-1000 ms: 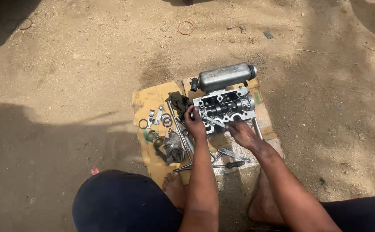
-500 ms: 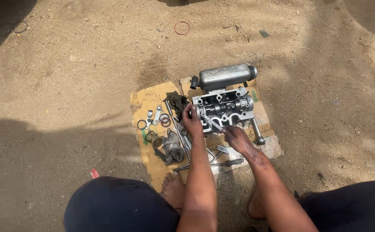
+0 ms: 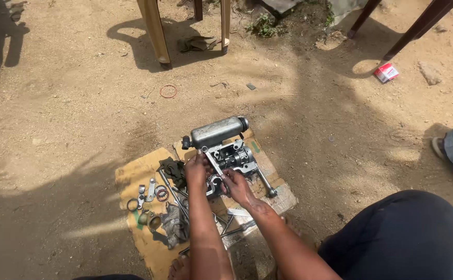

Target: Repairing a mechanical engine component by loosening and tightening bolts.

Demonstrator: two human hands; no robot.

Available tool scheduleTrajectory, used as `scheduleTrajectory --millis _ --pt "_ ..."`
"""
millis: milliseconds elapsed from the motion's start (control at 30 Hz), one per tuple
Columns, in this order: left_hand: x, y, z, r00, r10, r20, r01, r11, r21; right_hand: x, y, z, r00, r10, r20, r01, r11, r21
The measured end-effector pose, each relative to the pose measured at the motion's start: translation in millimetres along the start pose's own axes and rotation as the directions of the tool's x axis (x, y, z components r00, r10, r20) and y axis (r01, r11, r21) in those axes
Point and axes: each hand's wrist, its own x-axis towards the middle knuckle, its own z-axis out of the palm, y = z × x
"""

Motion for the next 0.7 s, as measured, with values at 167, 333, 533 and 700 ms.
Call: scheduleTrajectory --millis 167,333,533,700 --pt "-42 53 20 0.990 -0.139 0.013 0.138 0.960 -0.242 -11 -7 8 0.996 -0.039 0.082 0.049 0.992 -0.113" --pt "-31 41 32 0.993 -0.071 0.092 0.096 0.947 -0.305 -16 -14 -6 0.985 -0.042 0.168 0.077 0.975 -0.209" --pt "-18 26 31 0.983 -0.072 0.168 0.103 0.977 -0.186 -28 -71 -49 0.943 -0.177 0.282 0.289 0.856 -0.429" --pt "49 -7 -41 0.998 -0.004 -0.056 0.030 0.877 0.480 -84 -201 -114 0.723 0.187 0.665 0.617 0.256 -0.744"
